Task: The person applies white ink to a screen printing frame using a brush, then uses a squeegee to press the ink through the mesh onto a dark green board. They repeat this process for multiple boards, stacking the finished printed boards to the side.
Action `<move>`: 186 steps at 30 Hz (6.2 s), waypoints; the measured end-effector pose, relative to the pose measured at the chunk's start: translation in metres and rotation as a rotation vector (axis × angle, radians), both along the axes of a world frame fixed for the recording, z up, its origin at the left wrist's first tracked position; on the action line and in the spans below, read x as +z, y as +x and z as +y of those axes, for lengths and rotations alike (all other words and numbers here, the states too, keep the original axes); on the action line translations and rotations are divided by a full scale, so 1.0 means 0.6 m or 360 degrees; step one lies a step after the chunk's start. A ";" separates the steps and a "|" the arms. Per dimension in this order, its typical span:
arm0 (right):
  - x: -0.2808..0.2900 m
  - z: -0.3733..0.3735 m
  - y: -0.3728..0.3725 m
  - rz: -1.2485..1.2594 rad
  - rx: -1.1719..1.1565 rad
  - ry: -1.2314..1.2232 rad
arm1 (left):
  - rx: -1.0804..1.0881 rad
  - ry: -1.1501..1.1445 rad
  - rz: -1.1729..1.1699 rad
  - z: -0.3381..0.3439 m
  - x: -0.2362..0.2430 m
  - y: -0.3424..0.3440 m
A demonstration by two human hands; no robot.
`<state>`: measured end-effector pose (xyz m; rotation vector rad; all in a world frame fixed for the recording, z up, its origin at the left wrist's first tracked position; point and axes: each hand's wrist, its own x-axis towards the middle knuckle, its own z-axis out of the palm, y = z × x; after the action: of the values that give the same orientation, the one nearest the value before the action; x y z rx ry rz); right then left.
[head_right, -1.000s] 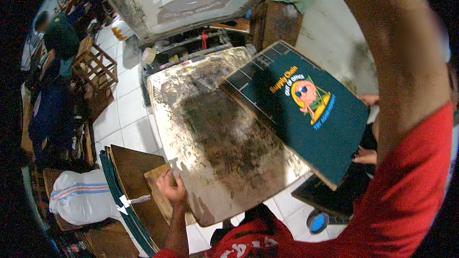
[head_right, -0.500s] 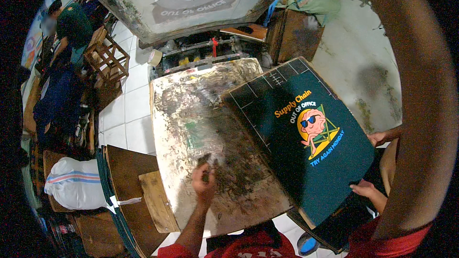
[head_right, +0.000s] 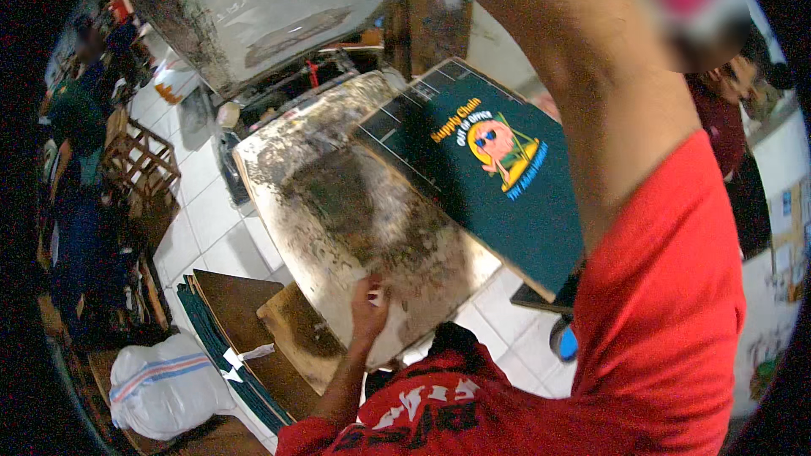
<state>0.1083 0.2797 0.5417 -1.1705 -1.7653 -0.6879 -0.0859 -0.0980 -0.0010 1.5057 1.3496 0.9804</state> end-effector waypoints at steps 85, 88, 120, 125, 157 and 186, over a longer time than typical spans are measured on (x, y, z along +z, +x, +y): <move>-0.965 -0.826 0.176 0.0978 -0.1432 -0.0844 | 0.0577 -0.0935 -0.0820 -0.062 -0.060 -0.023; -0.969 -0.787 0.224 0.1089 -0.1556 -0.0675 | 0.0581 -0.0970 -0.0760 -0.062 -0.055 -0.019; -1.420 -0.488 0.621 0.1856 -0.0355 -0.3611 | 0.0848 -0.1377 -0.0584 -0.074 0.009 -0.024; -1.469 -0.456 0.609 0.2365 -0.0023 -0.3066 | 0.0863 -0.1379 -0.0578 -0.072 0.010 -0.026; -0.882 -0.668 0.454 0.1664 -0.0597 -0.2576 | 0.0770 -0.1009 -0.0641 -0.066 0.034 0.007; -1.129 -0.525 1.331 0.2012 -0.0501 -0.3130 | 0.2201 -0.0500 -0.0924 -0.182 -0.028 0.153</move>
<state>0.9070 -0.0355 -0.1358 -2.1735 -0.6062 1.8132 0.0056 -0.2072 -0.0176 -0.1819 1.8922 1.6929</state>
